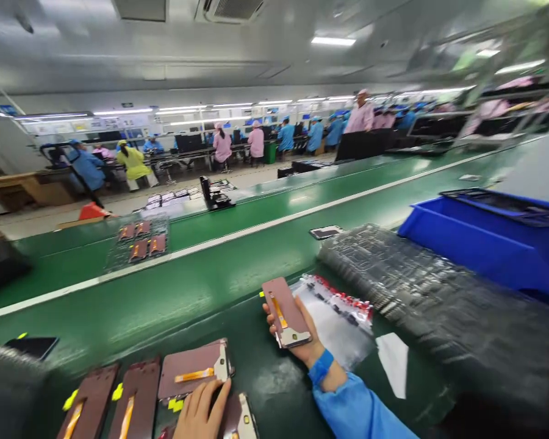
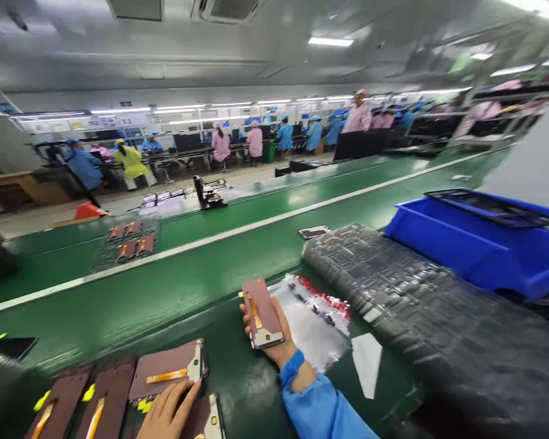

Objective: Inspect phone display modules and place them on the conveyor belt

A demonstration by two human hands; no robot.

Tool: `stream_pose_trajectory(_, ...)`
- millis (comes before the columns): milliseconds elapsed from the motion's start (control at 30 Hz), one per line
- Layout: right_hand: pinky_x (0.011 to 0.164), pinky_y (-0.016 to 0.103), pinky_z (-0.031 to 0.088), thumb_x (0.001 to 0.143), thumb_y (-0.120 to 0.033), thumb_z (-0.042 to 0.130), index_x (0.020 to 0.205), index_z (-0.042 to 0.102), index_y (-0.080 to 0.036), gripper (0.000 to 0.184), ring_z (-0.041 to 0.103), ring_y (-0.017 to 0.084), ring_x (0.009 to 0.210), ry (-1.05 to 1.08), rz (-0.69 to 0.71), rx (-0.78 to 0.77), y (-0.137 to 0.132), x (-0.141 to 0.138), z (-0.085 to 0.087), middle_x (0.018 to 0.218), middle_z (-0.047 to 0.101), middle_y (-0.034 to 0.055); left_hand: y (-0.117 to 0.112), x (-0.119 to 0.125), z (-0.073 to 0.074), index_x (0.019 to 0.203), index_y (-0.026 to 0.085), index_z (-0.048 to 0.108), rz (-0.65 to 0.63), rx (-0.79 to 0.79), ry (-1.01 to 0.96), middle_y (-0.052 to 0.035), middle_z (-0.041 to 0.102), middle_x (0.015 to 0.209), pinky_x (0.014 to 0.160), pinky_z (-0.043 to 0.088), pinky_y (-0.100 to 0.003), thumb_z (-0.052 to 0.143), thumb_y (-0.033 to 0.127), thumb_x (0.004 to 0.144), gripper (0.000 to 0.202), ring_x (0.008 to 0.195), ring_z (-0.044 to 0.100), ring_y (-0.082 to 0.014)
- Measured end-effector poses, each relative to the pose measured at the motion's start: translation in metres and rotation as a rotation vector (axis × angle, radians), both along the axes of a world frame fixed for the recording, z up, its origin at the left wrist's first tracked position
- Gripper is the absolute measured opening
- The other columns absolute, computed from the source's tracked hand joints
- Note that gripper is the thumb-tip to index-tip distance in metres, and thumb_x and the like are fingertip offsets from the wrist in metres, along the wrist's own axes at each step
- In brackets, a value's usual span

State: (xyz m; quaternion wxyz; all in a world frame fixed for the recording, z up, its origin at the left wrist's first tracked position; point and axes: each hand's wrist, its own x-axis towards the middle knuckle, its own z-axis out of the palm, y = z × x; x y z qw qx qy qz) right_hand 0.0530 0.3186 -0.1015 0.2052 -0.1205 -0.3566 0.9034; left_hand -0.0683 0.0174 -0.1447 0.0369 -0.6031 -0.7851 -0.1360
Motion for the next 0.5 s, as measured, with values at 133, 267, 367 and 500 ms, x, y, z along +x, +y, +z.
stream_pose_trajectory(133, 0.068, 0.03, 0.055, 0.088, -0.066, 0.05, 0.116, 0.068, -0.016, 0.061, 0.068, 0.017, 0.078, 0.03, 0.051, -0.151, 0.004, -0.002, -0.018, 0.108, 0.073, 0.0134, -0.009, 0.008, 0.026, 0.151, 0.031, 0.03, -0.012, -0.109, 0.078, -0.0089, 0.064, 0.133, 0.095, 0.053, -0.039, 0.069, 0.048, 0.079, 0.083, 0.117, 0.062, -0.0316)
stream_pose_trajectory(267, 0.07, 0.03, 0.057, 0.084, -0.056, 0.062, 0.121, 0.064, -0.015, 0.055, 0.068, 0.018, 0.081, 0.07, 0.078, -0.27, 0.005, 0.0, -0.023, 0.111, 0.071, 0.014, -0.005, 0.007, 0.058, 0.145, 0.027, 0.041, 0.163, -0.161, -0.05, -0.0104, 0.057, 0.141, 0.105, 0.048, -0.046, 0.065, 0.05, 0.082, 0.072, 0.127, 0.054, -0.0304)
stream_pose_trajectory(367, 0.069, 0.03, 0.057, 0.084, -0.052, 0.064, 0.123, 0.061, -0.013, 0.055, 0.068, 0.018, 0.081, 0.091, 0.091, -0.324, 0.004, 0.002, -0.022, 0.112, 0.071, 0.0152, 0.004, -0.015, 0.079, 0.148, 0.023, 0.036, 0.298, -0.255, -0.107, -0.0127, 0.04, 0.155, 0.114, 0.027, -0.063, 0.076, 0.045, 0.072, 0.089, 0.142, 0.033, -0.0365)
stream_pose_trajectory(500, 0.067, 0.031, 0.057, 0.085, -0.049, 0.064, 0.122, 0.061, -0.013, 0.052, 0.068, 0.018, 0.08, 0.113, 0.092, -0.364, 0.003, 0.002, -0.022, 0.112, 0.071, 0.0154, 0.019, -0.049, 0.093, 0.147, 0.016, 0.036, 0.252, -0.348, -0.212, -0.0162, 0.038, 0.155, 0.115, 0.016, -0.069, 0.083, 0.044, 0.06, 0.103, 0.145, 0.024, -0.0407)
